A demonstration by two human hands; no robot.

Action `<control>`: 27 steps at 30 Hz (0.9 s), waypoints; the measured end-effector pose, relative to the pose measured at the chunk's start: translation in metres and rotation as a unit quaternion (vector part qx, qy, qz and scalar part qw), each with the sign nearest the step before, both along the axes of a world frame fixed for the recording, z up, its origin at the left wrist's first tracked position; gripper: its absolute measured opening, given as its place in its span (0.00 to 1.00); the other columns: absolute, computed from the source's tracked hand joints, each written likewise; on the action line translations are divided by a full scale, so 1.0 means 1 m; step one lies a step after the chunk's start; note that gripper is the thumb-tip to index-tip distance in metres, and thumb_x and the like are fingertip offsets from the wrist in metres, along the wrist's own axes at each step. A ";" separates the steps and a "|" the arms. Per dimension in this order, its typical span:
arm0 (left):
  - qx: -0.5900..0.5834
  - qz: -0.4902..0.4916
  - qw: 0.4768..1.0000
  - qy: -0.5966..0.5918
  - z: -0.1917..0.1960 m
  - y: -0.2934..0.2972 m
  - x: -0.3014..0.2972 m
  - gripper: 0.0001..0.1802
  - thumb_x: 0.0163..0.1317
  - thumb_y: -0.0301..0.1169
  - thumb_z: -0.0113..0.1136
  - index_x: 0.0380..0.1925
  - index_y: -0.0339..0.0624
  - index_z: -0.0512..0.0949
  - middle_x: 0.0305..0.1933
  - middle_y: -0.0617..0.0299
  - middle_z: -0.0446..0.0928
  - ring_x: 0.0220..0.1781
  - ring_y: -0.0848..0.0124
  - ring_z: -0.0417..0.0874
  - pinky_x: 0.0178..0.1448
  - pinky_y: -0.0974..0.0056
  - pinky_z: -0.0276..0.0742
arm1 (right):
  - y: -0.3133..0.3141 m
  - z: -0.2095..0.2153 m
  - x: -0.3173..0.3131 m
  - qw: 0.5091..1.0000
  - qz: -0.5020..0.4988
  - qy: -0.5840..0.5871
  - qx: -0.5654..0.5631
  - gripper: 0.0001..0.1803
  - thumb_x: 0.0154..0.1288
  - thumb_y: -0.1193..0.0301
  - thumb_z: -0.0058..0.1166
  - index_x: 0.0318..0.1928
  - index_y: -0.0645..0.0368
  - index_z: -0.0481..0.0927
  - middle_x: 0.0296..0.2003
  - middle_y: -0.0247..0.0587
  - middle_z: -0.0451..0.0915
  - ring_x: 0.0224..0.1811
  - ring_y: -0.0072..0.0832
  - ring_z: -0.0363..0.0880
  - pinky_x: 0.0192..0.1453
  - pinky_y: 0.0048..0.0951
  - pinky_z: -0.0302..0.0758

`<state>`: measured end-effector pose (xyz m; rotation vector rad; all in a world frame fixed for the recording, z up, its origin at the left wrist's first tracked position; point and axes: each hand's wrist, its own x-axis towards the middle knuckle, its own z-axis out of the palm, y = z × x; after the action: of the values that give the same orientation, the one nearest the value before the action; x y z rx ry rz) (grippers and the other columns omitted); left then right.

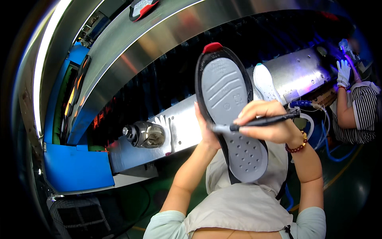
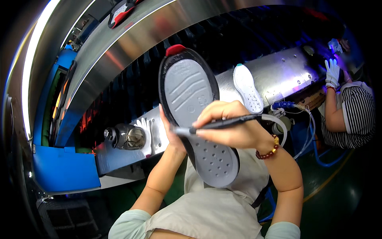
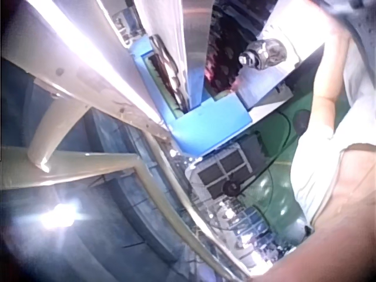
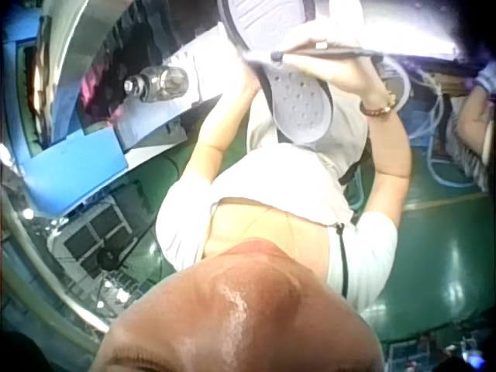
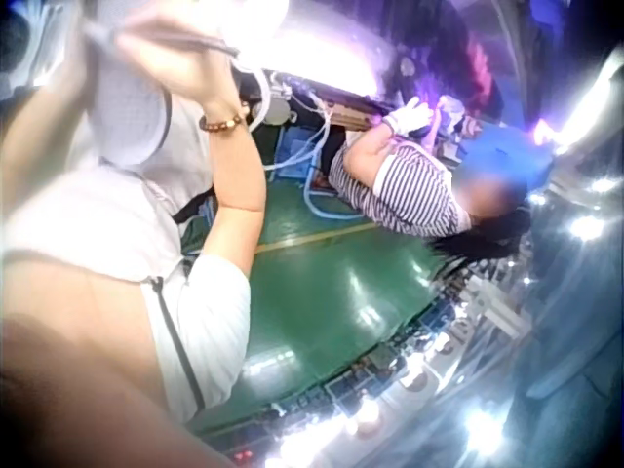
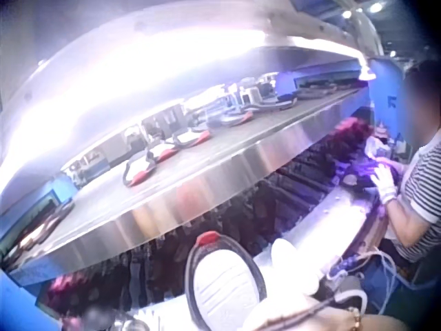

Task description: The person picks up shoe insoles from a conveyor belt and scrubs their surfaces with a brush. They handle multiple insoles one at a time, scrubbing the bottom and edges, then placing them back on the belt.

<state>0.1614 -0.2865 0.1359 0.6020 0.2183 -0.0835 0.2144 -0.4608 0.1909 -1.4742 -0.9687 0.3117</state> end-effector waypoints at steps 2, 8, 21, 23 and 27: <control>0.051 0.049 0.997 0.010 0.003 0.000 0.002 0.43 0.56 0.67 0.33 0.62 0.45 0.58 0.62 0.56 0.62 0.60 0.58 0.65 0.64 0.54 0.61 | -0.005 0.000 -0.004 0.994 0.081 0.063 0.037 0.09 0.46 0.82 0.60 0.32 0.66 0.81 0.34 0.45 0.80 0.36 0.28 0.79 0.43 0.25 0.74; 0.037 0.095 0.990 -0.096 0.008 0.008 0.015 0.44 0.57 0.67 0.30 0.63 0.46 0.55 0.65 0.54 0.59 0.62 0.56 0.65 0.65 0.52 0.60 | -0.010 -0.004 -0.010 0.999 0.003 0.034 -0.004 0.09 0.48 0.81 0.60 0.34 0.65 0.80 0.34 0.42 0.81 0.37 0.25 0.79 0.44 0.24 0.74; 0.013 0.187 0.970 -0.153 0.002 0.031 0.024 0.40 0.58 0.65 0.35 0.60 0.46 0.61 0.62 0.61 0.62 0.60 0.63 0.64 0.64 0.60 0.57 | -0.024 -0.011 -0.016 0.997 0.047 -0.055 0.033 0.09 0.47 0.78 0.61 0.33 0.59 0.83 0.34 0.39 0.82 0.34 0.23 0.78 0.45 0.23 0.70; 0.029 0.163 0.985 -0.041 -0.003 0.016 0.013 0.40 0.58 0.65 0.36 0.60 0.47 0.61 0.62 0.61 0.62 0.60 0.62 0.64 0.64 0.59 0.57 | -0.026 -0.021 -0.014 0.975 0.011 0.191 0.114 0.09 0.47 0.81 0.60 0.32 0.65 0.80 0.34 0.49 0.81 0.36 0.29 0.80 0.44 0.25 0.74; -0.037 0.065 0.992 0.101 -0.032 -0.019 -0.008 0.45 0.56 0.69 0.32 0.61 0.46 0.60 0.63 0.58 0.61 0.62 0.59 0.61 0.66 0.56 0.55 | -0.033 -0.054 -0.017 0.949 -0.053 0.306 0.058 0.08 0.47 0.82 0.57 0.32 0.66 0.78 0.35 0.52 0.80 0.38 0.32 0.80 0.46 0.27 0.76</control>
<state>0.1539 -0.3057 0.1035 0.5036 0.4477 -0.0269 0.1971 -0.4937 0.1367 -1.2029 -0.3974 0.5806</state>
